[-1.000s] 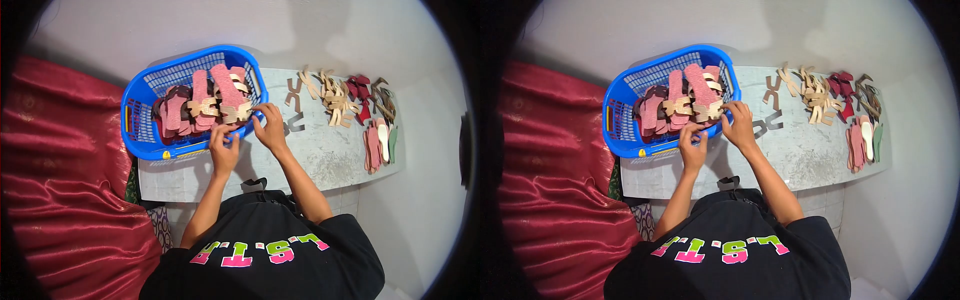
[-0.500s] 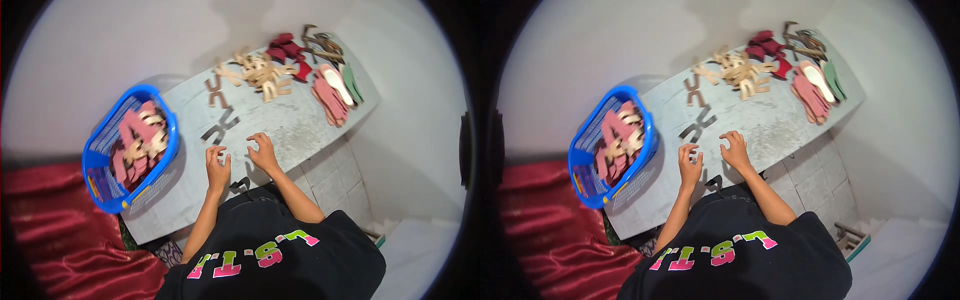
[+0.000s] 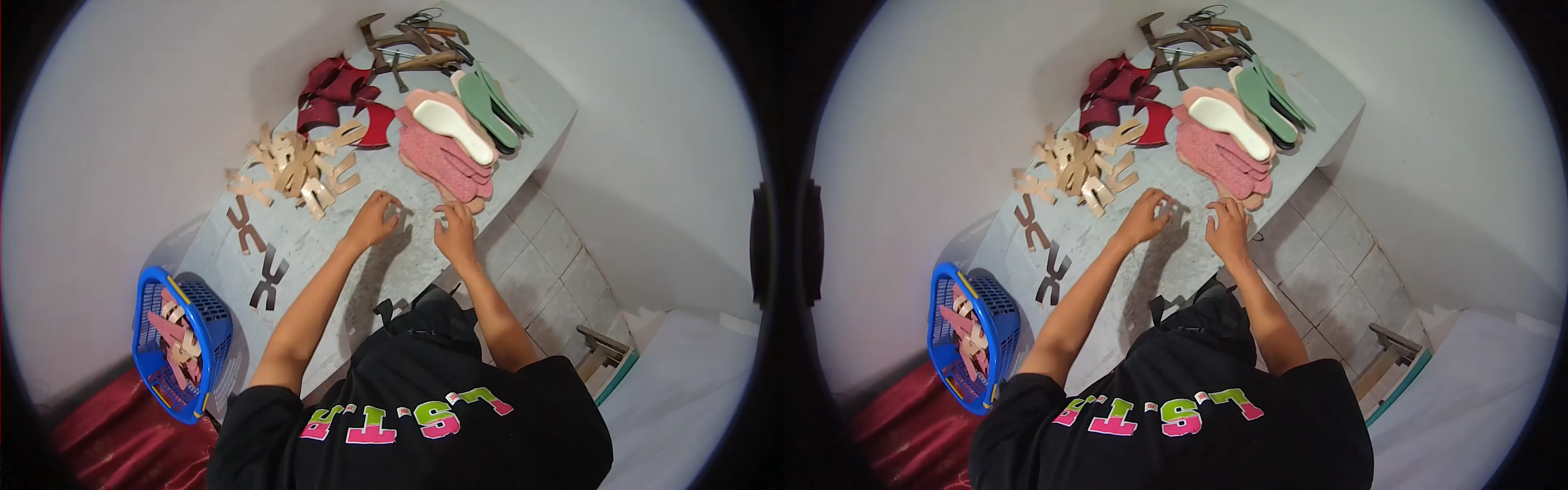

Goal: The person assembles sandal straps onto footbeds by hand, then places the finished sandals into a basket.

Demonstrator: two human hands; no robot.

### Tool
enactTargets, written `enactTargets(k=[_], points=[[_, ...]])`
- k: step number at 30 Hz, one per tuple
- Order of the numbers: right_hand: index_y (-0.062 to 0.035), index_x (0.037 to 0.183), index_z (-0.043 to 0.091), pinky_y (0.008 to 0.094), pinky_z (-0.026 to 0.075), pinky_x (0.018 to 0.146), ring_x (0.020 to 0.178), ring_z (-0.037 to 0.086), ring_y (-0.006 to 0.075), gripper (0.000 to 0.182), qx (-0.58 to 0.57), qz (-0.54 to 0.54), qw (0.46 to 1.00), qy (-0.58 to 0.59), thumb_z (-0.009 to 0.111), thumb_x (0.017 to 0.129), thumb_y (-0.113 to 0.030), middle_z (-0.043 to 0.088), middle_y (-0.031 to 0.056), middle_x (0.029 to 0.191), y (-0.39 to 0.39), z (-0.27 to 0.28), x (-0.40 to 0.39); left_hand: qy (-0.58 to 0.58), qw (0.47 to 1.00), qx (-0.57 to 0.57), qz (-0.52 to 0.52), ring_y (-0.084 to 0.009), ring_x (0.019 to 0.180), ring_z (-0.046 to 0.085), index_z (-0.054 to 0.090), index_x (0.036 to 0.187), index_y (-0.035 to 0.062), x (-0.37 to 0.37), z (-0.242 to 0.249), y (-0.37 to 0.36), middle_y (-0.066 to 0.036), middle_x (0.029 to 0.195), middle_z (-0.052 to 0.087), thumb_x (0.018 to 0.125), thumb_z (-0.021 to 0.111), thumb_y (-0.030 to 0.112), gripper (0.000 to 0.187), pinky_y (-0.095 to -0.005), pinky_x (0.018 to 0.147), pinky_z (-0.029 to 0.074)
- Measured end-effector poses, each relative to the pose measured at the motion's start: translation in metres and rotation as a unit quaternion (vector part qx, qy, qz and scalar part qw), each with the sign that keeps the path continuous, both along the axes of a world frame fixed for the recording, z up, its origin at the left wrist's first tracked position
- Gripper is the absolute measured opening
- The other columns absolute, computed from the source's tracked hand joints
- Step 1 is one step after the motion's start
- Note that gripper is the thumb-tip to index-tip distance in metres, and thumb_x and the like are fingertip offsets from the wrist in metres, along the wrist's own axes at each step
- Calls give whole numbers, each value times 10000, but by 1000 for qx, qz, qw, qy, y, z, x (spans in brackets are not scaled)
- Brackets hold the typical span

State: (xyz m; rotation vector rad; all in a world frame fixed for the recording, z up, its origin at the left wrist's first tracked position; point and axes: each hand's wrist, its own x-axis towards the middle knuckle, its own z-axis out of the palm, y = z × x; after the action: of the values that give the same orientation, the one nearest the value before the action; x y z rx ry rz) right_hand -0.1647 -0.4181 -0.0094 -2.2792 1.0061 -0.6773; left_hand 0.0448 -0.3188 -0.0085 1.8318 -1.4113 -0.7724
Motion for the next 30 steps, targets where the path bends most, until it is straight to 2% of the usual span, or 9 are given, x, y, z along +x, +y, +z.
enactTargets(k=[8,10,12,15,18,23,25,26,30], points=[[-75,1204,590,448,377,894,1123,495,287,495,-56,-24,994,92,730,730,-103,541,72,1180,-75,-2,-8,-145,989,-27,24,-391,1297,421,488,1344,106,21,-2,-148,-192,1432,389,720,714,47,666,-428,1075,395],[-68,1244,570,448,376,906,1142,485,288,545,-62,-16,991,114,739,728,-113,529,76,1216,-80,-7,-7,-161,987,-16,12,-399,1319,398,475,1372,124,21,0,-159,-182,1477,354,700,716,31,720,-430,1087,387],[-61,1246,565,450,373,928,1162,468,295,561,-56,-12,991,120,742,716,-105,503,87,1246,-83,-13,-4,-263,962,49,-47,-376,1381,331,473,1376,145,24,1,-167,-136,1513,322,720,695,23,703,-530,1082,357],[-61,1245,566,450,375,938,1180,454,302,573,-59,-1,988,142,735,698,-72,484,100,1265,-85,-22,-3,-386,920,26,-71,-322,1411,291,455,1406,186,23,-4,-166,-90,1523,313,719,706,49,744,-554,1073,349],[-48,1255,562,460,378,984,1165,456,332,610,-29,21,992,122,710,664,-21,501,123,1246,-91,-22,-6,-420,902,19,-96,-301,1418,292,428,1426,213,24,-10,-164,-86,1505,346,690,737,101,807,-548,1096,299],[-53,1188,610,459,378,985,1158,451,340,552,-26,44,997,62,651,642,16,511,118,1217,-100,-23,-8,-398,910,46,-106,-272,1389,334,401,1439,188,29,-6,-139,-84,1434,425,694,782,232,837,-537,1120,252],[-33,1169,600,508,342,1017,1181,425,354,549,-31,48,995,77,646,626,26,502,124,1234,-98,-10,-8,-315,944,46,-86,-277,1338,384,417,1427,176,25,-5,-114,-102,1373,459,649,809,349,888,-535,1129,238],[-51,1161,607,518,336,1018,1193,411,360,535,-39,56,996,64,626,633,35,495,131,1247,-96,-9,-6,-311,948,16,-59,-293,1238,454,471,1387,142,21,-3,-96,-133,1270,500,611,810,453,903,-511,1089,285],[-75,1186,595,516,329,1025,1213,393,372,538,-73,99,992,32,619,660,38,479,138,1275,-79,-4,16,-238,969,47,44,-311,1149,492,525,1335,105,-5,3,-11,-143,1183,522,610,797,492,866,-484,1010,339]])
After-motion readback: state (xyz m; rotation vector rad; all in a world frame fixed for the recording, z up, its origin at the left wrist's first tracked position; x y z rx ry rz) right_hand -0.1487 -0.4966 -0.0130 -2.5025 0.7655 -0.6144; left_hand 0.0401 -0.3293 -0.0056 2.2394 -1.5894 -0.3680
